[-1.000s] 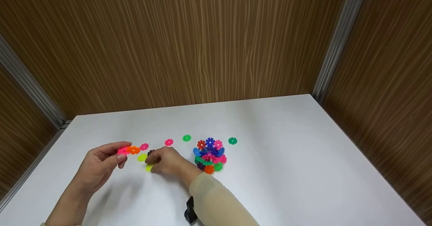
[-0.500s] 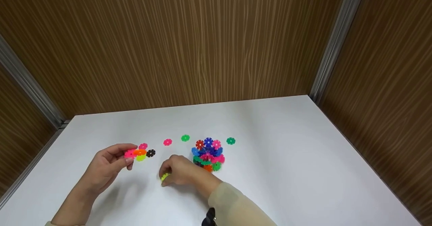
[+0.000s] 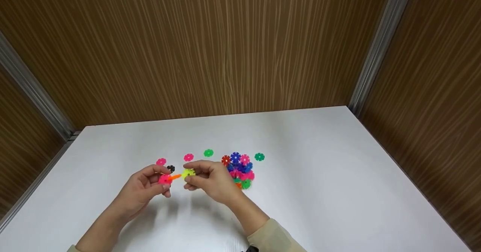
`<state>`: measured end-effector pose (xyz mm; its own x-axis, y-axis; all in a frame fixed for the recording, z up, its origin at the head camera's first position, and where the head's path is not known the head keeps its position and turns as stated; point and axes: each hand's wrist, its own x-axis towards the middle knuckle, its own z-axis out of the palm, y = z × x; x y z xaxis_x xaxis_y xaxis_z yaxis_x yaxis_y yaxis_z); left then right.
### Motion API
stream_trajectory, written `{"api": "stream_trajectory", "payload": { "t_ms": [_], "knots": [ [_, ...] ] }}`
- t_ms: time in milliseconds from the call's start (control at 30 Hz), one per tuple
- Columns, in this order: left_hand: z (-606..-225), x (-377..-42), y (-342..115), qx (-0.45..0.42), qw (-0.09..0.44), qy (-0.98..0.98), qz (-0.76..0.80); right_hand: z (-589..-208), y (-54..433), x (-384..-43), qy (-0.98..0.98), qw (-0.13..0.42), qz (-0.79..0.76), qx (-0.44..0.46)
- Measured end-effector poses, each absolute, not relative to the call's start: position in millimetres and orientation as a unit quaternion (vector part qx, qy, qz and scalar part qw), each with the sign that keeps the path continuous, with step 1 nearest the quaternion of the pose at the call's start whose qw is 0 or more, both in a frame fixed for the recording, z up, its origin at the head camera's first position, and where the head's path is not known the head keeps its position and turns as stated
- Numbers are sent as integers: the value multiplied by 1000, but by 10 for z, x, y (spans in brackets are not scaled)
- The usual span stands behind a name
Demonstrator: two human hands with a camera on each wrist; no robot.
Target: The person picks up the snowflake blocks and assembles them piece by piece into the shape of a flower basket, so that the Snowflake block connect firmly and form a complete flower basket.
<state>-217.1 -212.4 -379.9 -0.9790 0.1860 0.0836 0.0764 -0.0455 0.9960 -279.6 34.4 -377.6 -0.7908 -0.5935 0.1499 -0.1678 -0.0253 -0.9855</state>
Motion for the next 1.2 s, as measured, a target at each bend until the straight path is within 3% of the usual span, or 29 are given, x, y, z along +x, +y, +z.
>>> {"api": "stream_trajectory", "payload": {
  "t_ms": [600, 1200],
  "knots": [
    [-3829, -2174, -2132, 142, 33, 730, 668, -3769, 357, -2787, 705, 142, -624, -306],
    [-3811, -2156, -2156, 177, 51, 743, 644, -3776, 348, -2785, 713, 180, -594, -327]
  ]
}}
